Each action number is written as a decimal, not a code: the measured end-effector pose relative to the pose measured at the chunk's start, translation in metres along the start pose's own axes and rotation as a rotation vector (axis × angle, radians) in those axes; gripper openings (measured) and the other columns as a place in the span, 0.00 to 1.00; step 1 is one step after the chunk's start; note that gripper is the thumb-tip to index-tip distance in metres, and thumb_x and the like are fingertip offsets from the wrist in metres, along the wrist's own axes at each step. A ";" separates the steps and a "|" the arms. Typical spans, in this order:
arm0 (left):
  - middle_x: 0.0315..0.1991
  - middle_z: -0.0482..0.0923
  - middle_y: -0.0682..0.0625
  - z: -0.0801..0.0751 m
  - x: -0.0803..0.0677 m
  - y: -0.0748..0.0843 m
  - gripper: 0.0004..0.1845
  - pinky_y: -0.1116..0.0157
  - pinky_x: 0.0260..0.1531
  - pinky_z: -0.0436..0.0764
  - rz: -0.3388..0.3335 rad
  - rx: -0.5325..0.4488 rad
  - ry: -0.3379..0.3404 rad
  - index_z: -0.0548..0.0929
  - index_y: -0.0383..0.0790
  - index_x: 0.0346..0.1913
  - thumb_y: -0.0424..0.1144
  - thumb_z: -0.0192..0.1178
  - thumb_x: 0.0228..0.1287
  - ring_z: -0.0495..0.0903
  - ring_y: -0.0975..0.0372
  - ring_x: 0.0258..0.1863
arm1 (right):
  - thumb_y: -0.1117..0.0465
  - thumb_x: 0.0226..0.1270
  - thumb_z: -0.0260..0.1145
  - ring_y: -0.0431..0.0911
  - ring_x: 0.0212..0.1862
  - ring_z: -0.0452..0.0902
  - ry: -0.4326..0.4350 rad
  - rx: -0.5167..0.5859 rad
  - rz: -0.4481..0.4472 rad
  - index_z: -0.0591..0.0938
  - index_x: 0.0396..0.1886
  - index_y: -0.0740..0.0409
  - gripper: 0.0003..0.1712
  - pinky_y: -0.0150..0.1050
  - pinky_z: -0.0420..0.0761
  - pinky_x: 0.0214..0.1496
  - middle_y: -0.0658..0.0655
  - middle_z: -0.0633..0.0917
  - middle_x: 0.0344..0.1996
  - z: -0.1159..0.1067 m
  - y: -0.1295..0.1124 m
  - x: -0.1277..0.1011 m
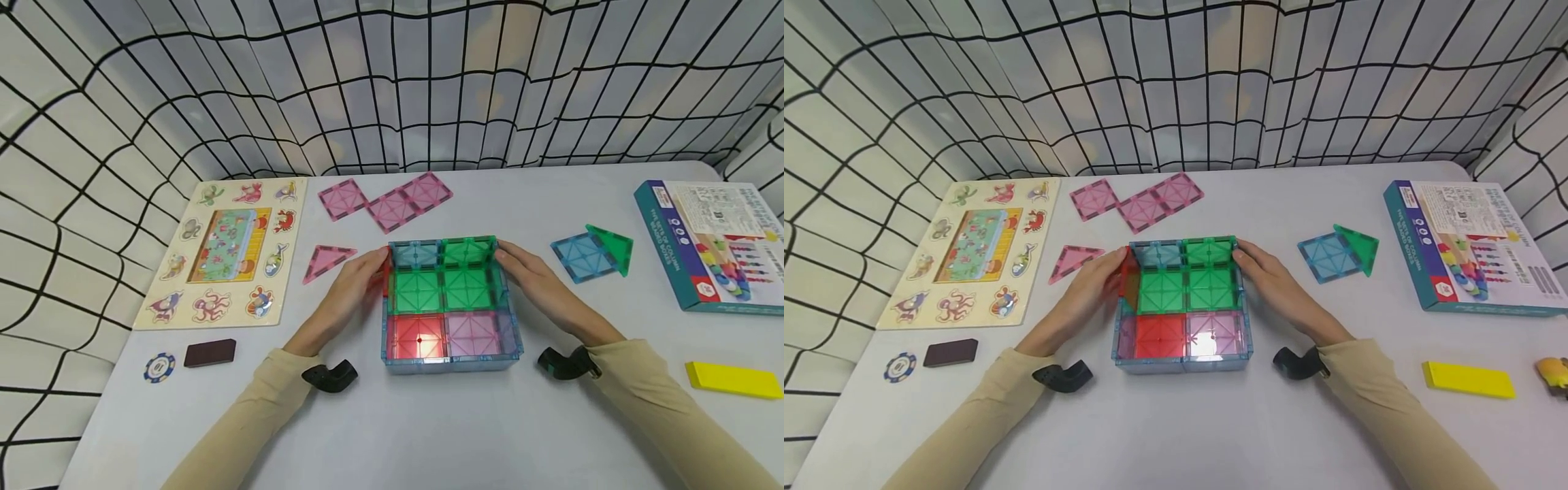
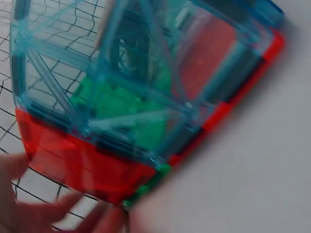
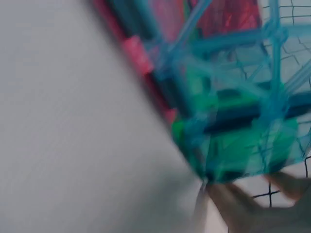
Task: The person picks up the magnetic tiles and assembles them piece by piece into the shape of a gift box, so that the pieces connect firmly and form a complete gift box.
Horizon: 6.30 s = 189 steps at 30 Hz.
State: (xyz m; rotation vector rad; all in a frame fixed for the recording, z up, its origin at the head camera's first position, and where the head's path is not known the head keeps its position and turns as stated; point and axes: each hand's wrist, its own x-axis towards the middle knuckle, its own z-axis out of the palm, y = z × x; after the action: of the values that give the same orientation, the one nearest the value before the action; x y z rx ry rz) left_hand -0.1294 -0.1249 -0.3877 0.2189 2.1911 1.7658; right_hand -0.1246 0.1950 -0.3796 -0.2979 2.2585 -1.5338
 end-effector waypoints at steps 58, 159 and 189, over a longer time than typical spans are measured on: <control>0.72 0.70 0.38 0.001 -0.002 0.015 0.30 0.48 0.74 0.68 -0.053 0.020 -0.042 0.67 0.31 0.76 0.50 0.46 0.85 0.71 0.47 0.72 | 0.43 0.88 0.43 0.59 0.84 0.44 0.070 0.074 0.014 0.53 0.83 0.65 0.39 0.61 0.49 0.82 0.65 0.54 0.82 0.006 0.001 0.005; 0.84 0.46 0.53 -0.021 -0.035 0.000 0.53 0.46 0.74 0.65 0.194 0.203 -0.285 0.46 0.60 0.86 0.49 0.71 0.69 0.58 0.46 0.80 | 0.75 0.62 0.75 0.24 0.52 0.77 0.146 -0.614 -0.450 0.81 0.66 0.57 0.31 0.16 0.74 0.52 0.52 0.86 0.56 -0.127 0.021 -0.032; 0.83 0.48 0.53 -0.019 -0.038 -0.008 0.55 0.43 0.75 0.64 0.114 0.114 -0.298 0.44 0.54 0.86 0.56 0.69 0.68 0.57 0.47 0.80 | 0.62 0.81 0.61 0.56 0.45 0.84 -0.219 -0.179 -0.037 0.79 0.68 0.65 0.21 0.45 0.86 0.51 0.63 0.80 0.65 0.025 -0.096 0.061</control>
State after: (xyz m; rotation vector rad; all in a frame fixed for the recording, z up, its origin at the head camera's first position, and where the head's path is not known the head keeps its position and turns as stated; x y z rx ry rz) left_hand -0.0997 -0.1558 -0.3864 0.6046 2.0972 1.5479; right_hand -0.1724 0.1146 -0.3115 -0.5336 2.2279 -1.2501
